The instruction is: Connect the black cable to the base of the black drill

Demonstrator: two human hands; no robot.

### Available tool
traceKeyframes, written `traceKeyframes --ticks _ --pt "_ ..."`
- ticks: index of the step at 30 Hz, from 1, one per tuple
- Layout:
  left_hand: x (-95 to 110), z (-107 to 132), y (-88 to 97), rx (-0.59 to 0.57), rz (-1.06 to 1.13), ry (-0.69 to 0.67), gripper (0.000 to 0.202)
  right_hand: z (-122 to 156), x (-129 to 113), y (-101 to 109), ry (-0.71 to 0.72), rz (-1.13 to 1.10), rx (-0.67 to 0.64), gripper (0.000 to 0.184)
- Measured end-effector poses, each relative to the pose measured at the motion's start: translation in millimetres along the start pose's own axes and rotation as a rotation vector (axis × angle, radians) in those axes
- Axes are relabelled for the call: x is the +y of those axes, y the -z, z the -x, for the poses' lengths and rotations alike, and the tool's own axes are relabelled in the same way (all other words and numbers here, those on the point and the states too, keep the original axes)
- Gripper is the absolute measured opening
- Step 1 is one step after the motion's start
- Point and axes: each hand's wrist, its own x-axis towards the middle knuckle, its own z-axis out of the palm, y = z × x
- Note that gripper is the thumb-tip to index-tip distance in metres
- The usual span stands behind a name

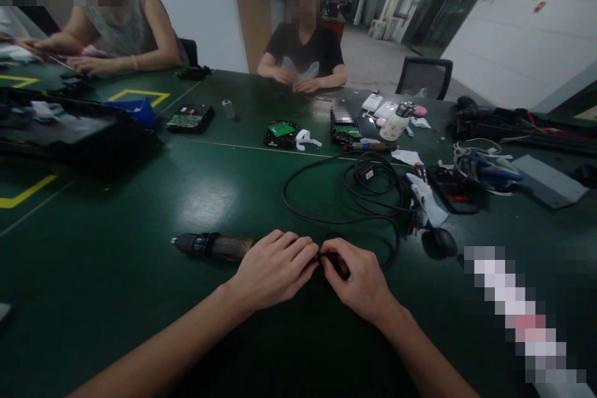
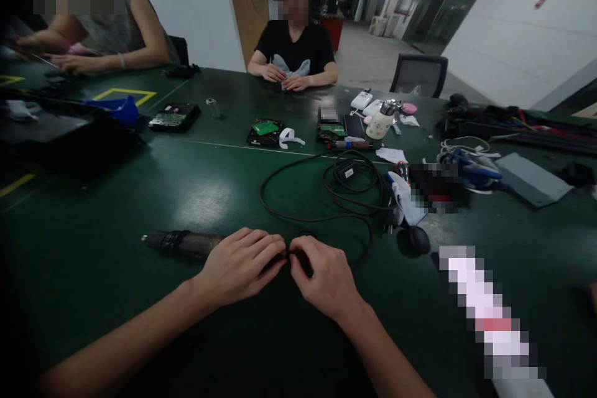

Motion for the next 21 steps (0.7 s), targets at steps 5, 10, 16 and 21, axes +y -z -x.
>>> traceKeyframes --ticks 5,10,16,21 --pt "-0.5 1.1 -1.0 0.001 0.004 -0.023 0.022 0.0 0.0 0.8 0.007 0.006 -0.006 0.013" --pt "0.0 1.3 -1.4 -0.014 0.002 -0.004 0.023 0.4 -0.7 0.8 -0.015 0.001 -0.016 0.012" --pt "0.5 1.7 -1.0 0.002 0.011 -0.007 0.019 0.6 -2.2 0.6 -0.026 -0.001 -0.025 0.010" --pt "0.1 0.9 0.8 -0.008 0.021 -0.011 0.024 0.8 -2.5 0.8 -0.032 -0.010 -0.027 0.010"
